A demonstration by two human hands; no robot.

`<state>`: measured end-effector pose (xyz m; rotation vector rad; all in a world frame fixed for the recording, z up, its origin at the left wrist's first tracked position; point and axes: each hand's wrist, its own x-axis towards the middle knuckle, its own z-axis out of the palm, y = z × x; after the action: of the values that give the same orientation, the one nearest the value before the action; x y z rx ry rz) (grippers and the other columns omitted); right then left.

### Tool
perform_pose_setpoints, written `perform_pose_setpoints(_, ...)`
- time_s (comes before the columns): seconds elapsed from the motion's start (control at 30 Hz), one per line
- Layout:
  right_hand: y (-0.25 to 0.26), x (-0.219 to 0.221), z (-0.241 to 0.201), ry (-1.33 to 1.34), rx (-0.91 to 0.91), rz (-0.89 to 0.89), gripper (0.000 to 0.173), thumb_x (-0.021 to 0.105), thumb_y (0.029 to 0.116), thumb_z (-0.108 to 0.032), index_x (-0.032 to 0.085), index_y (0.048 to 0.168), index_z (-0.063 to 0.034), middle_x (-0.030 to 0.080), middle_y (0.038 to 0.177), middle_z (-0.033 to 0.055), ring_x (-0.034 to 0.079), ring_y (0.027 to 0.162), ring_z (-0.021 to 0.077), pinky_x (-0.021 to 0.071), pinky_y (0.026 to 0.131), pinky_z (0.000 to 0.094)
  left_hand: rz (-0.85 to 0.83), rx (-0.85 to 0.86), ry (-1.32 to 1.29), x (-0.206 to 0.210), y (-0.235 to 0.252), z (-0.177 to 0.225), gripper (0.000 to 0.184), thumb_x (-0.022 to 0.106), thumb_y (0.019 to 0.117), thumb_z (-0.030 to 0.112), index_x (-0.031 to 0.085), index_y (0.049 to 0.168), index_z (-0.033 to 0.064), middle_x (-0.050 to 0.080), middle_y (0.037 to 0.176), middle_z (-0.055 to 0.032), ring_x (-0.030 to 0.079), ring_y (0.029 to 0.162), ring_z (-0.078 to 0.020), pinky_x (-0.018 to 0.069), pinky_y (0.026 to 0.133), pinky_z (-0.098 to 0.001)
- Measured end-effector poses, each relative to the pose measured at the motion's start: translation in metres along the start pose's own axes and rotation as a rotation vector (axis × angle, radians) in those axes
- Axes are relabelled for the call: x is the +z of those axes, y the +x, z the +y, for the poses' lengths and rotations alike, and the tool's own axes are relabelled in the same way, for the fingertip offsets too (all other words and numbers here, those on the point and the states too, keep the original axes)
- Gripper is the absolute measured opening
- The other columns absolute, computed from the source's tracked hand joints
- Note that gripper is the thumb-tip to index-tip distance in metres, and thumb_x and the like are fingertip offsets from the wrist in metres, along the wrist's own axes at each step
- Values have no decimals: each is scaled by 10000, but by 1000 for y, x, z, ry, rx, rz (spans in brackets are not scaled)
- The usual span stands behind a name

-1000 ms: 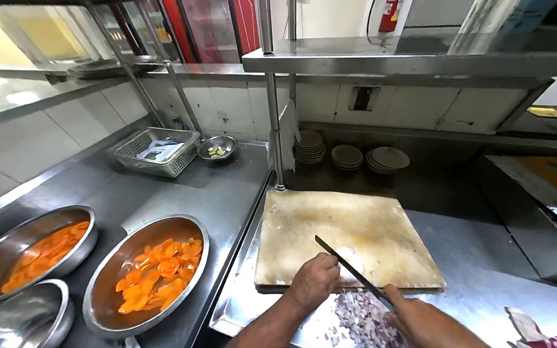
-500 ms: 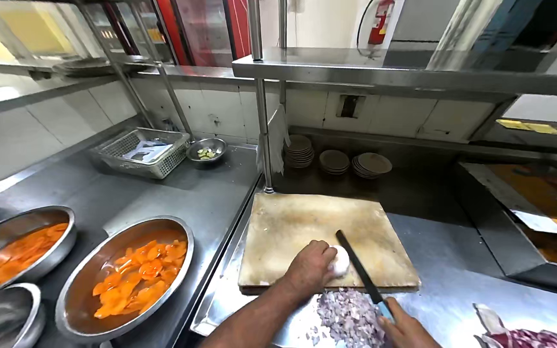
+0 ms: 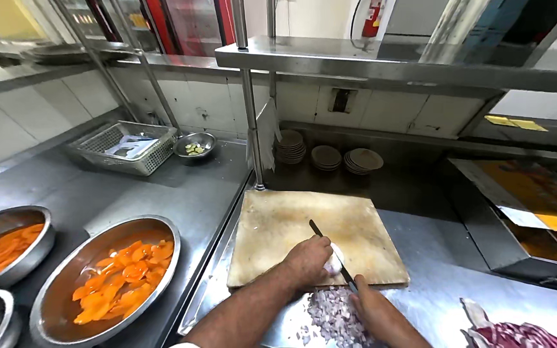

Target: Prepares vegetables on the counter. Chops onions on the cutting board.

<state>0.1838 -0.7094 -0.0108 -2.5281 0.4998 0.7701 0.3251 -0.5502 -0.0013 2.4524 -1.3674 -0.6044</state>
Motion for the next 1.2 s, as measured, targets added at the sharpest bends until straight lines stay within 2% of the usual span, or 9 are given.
perform_pose_setpoints(0.2,-44,-34,3,-78,1,-61,498,471,1089,-339,388,1477,-39,688,1076,276,691,1016,464,535,873,624,61,4,-31,3,-3,-4,376,701,954,213,644,1217,-50,546,1434,-198,521,1329,-362,438,1113,-472)
perform_pose_setpoints(0.3,-10,-3,-8,-5,-7,-30,480,477,1085,-326,396,1466,-45,687,1084,252,699,1015,431,551,883,599,50,-6,-43,5,-6,-5,392,685,964,238,643,1241,-36,549,1435,-181,505,1356,-340,421,1135,-459)
perform_pose_setpoints(0.37,3,-3,-12,-24,-3,-22,460,483,1081,-332,403,1447,-66,691,1081,234,706,1016,411,558,880,584,61,6,-38,5,-6,-7,387,689,962,237,647,1229,-41,552,1429,-185,501,1360,-339,413,1143,-450)
perform_pose_setpoints(0.53,-42,-34,-1,-76,-17,-62,496,470,1089,-341,396,1471,-34,688,1052,276,694,990,458,536,862,623,107,9,-65,9,-7,-10,355,683,970,230,660,1189,-49,569,1405,-199,526,1333,-351,431,1126,-459)
perform_pose_setpoints(0.67,-1,1,-15,-21,-4,-26,463,468,1085,-336,399,1455,-67,694,1081,236,706,1017,419,558,878,592,114,19,-83,12,-10,-10,384,673,978,244,654,1230,-46,566,1423,-192,509,1365,-332,405,1155,-439)
perform_pose_setpoints(0.87,-39,-32,-6,-66,-24,-70,486,475,1088,-339,398,1460,-37,682,1044,271,694,974,450,538,848,615,202,51,-92,20,-10,-15,354,674,978,264,679,1133,-54,597,1378,-198,542,1326,-332,428,1134,-424)
perform_pose_setpoints(0.97,-11,-1,-12,-36,-30,-46,463,466,1090,-336,396,1452,-56,687,1091,250,699,1027,432,553,886,596,223,56,-107,26,-12,-16,372,666,984,268,678,1171,-53,606,1369,-189,543,1330,-320,420,1143,-409)
perform_pose_setpoints(1.03,-1,-1,-13,-37,-29,-41,461,474,1087,-343,402,1446,-63,687,1091,245,698,1033,427,551,889,594,236,60,-104,25,-13,-18,363,663,987,261,678,1163,-56,607,1366,-193,548,1322,-323,422,1139,-406)
perform_pose_setpoints(1.2,-47,-30,-2,-89,-38,-67,483,477,1087,-339,408,1456,-35,689,1040,274,694,986,464,537,856,621,313,92,-113,34,-15,-22,352,659,989,276,698,1081,-61,629,1340,-205,578,1293,-332,448,1118,-409)
